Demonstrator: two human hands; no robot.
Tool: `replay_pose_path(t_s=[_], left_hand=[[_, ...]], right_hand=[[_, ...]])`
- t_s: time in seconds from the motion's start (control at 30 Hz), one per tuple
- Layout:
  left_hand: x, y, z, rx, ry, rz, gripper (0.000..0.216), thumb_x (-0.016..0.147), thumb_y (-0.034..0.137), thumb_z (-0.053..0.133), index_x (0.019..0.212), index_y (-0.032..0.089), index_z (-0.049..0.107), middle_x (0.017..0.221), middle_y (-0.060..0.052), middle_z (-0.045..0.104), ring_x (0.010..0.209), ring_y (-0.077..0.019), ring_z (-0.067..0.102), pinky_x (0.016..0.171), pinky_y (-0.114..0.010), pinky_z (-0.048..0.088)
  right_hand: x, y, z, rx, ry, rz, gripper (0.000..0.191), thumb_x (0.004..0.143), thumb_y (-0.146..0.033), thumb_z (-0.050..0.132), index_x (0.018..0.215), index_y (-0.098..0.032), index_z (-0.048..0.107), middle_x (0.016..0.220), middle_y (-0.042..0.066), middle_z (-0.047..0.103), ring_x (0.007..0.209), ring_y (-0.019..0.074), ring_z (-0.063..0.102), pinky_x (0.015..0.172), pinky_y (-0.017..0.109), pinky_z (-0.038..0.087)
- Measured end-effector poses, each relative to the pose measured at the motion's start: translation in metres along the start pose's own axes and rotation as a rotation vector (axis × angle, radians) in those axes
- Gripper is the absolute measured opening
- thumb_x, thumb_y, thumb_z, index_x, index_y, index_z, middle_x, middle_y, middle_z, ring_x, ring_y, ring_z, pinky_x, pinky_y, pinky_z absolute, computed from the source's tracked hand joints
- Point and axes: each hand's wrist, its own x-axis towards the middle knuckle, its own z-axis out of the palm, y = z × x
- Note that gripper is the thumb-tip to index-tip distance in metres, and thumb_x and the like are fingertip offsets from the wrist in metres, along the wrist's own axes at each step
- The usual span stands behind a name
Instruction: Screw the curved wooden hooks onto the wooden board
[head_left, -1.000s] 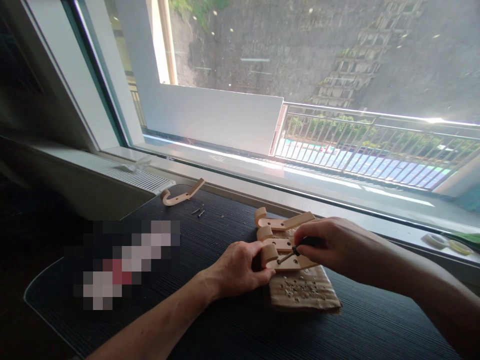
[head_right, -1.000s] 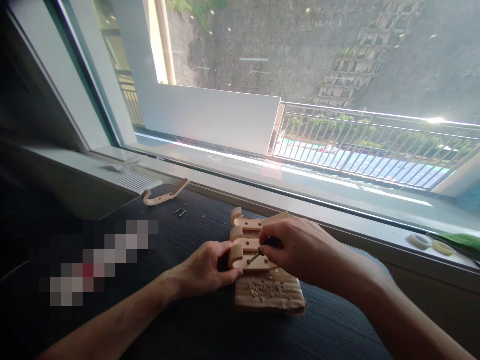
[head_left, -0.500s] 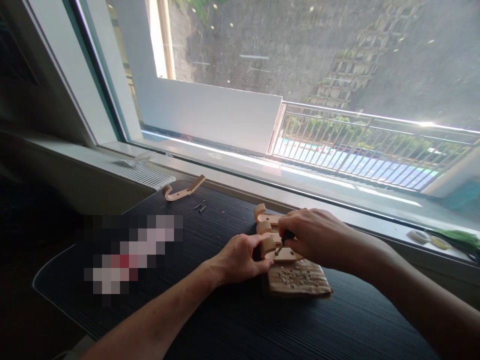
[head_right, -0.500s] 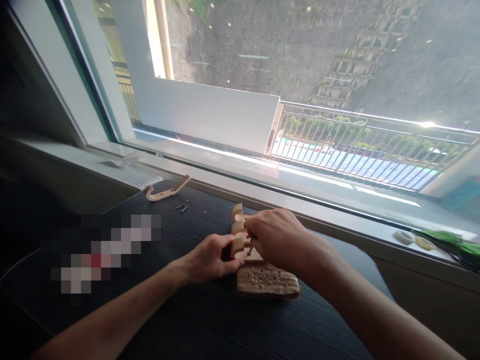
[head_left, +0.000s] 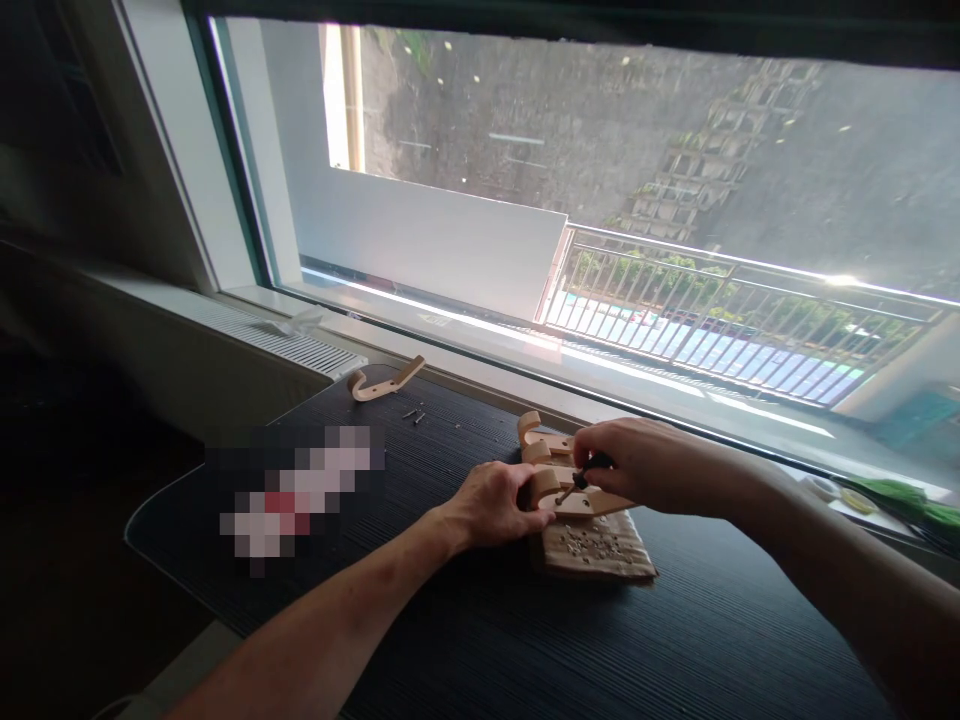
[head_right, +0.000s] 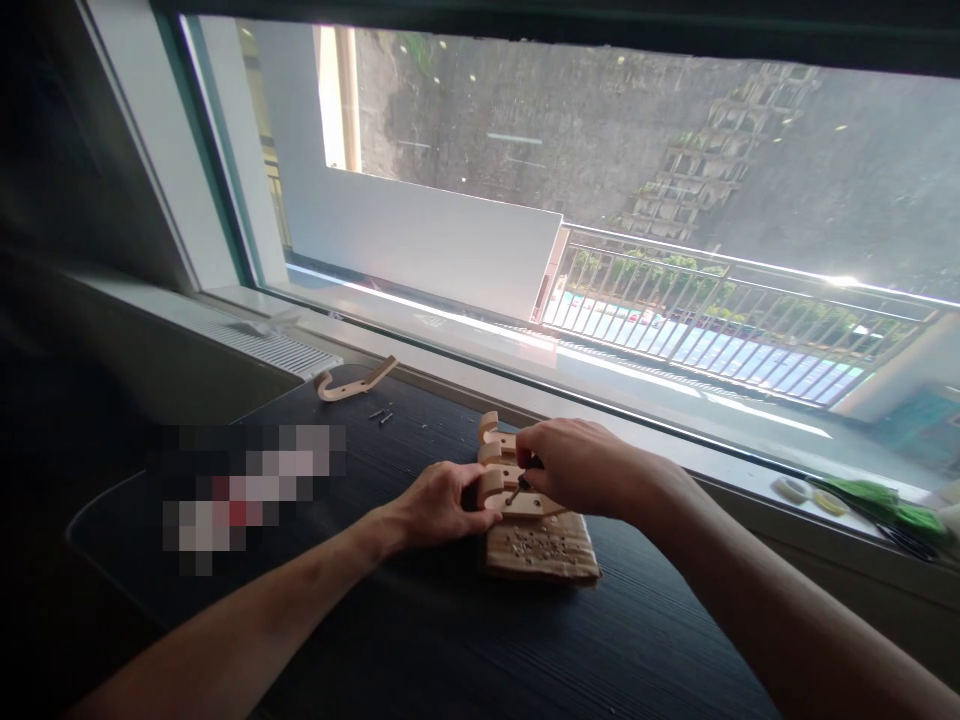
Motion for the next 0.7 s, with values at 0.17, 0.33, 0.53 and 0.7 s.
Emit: replay_pose_path(t_s=[0.17,0.33,0.53,0.7], left_hand=[[0.0,0.004,-0.014,0.082,0.02,0.014,0.028,0.069,0.046,0.06,0.074,0.019,0.063,0.063,0.001,0.06,0.057,-0.012,0.052,0.056,-0.022,0.036],[0.001,0.006,-0.019,-0.08,0.056,0.052,0.028,0.073,0.045,0.059,0.086,0.02,0.063,0.066,0.003,0.059,0.059,-0.0102,0.052,0.056,-0.021,0.036],[0.001,0.003,-0.011,-0.047,0.092,0.109,0.025,0.074,0.042,0.059,0.085,0.02,0.064,0.067,0.002,0.058,0.06,-0.0103,0.05,0.058,-0.021,0.036],[0.001,0.001,-0.013,-0.038,0.049,0.133,0.026,0.076,0.043,0.057,0.087,0.02,0.065,0.068,0.002,0.059,0.06,-0.0106,0.049,0.057,-0.021,0.035]], right_hand=[[0.002,-0.001,0.01,-0.006,0.031,-0.052,0.018,0.081,-0.028,0.042,0.077,-0.021,0.059,0.073,0.001,0.062,0.067,0.0127,0.052,0.058,0.023,0.03],[0.008,-0.006,0.015,-0.103,0.048,0.021,0.025,0.084,-0.032,0.038,0.073,-0.02,0.057,0.07,0.004,0.062,0.066,0.0149,0.054,0.057,0.025,0.029],[0.009,-0.003,0.005,-0.13,-0.023,0.087,0.026,0.08,-0.041,0.042,0.084,-0.024,0.061,0.074,0.003,0.064,0.066,0.0162,0.055,0.054,0.025,0.028],[0.005,0.001,-0.005,-0.004,-0.053,0.0,0.02,0.076,-0.033,0.048,0.089,-0.029,0.063,0.079,-0.001,0.064,0.067,0.0137,0.053,0.056,0.023,0.031]])
